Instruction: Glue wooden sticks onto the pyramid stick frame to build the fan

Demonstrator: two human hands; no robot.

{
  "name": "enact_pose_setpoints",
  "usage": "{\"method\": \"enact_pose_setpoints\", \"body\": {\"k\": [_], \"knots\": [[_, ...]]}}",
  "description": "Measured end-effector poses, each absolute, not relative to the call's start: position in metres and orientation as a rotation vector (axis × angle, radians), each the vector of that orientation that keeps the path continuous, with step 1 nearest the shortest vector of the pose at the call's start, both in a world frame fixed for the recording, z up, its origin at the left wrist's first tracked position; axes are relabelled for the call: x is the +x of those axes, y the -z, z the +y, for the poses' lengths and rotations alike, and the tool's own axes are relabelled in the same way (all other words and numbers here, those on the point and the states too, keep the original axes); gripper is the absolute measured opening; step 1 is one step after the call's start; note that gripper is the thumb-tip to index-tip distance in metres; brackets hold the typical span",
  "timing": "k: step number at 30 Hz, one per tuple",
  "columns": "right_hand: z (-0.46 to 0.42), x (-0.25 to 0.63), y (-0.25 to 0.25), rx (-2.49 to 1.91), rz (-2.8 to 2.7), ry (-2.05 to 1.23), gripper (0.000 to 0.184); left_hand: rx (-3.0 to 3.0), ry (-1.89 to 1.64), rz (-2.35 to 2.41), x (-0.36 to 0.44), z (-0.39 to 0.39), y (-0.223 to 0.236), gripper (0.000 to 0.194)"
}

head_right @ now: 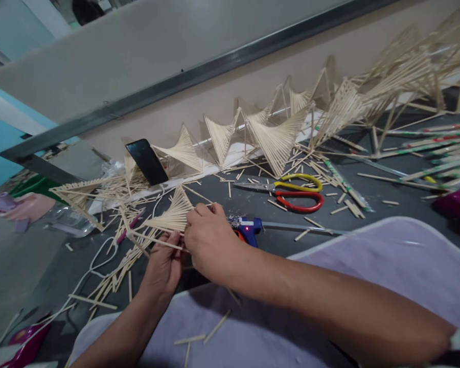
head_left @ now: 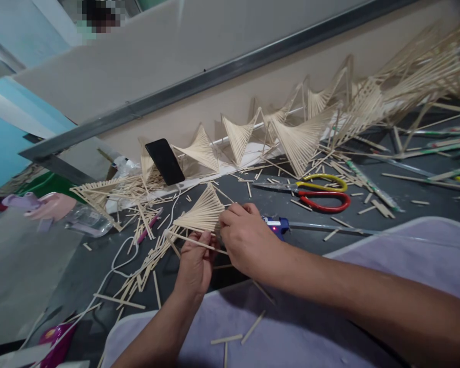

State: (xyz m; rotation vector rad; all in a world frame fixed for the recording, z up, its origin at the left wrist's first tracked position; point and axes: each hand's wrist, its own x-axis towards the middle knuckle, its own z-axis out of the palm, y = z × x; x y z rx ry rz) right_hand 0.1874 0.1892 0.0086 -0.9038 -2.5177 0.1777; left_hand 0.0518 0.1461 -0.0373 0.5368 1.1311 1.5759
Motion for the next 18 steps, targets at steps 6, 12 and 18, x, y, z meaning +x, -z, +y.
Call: {"method": "enact_pose_setpoints", "body": {"k": [6,12,18], "knots": [[0.191,0.201,-0.023,-0.888,-2.548,-0.252,0.011,0.541,-1.582,1.090,0.051,0.146,0.034,0.011],[0.216,0.230,-0.045,-1.145,-2.558,-0.430,0.025,0.513,-1.594,1.090,0.050,0.147,0.033,0.013],[0.236,0.228,-0.024,-1.059,-2.810,-0.867,0.024,0.568,-1.610,1.116,0.047,0.149,0.038,0.011]]}}
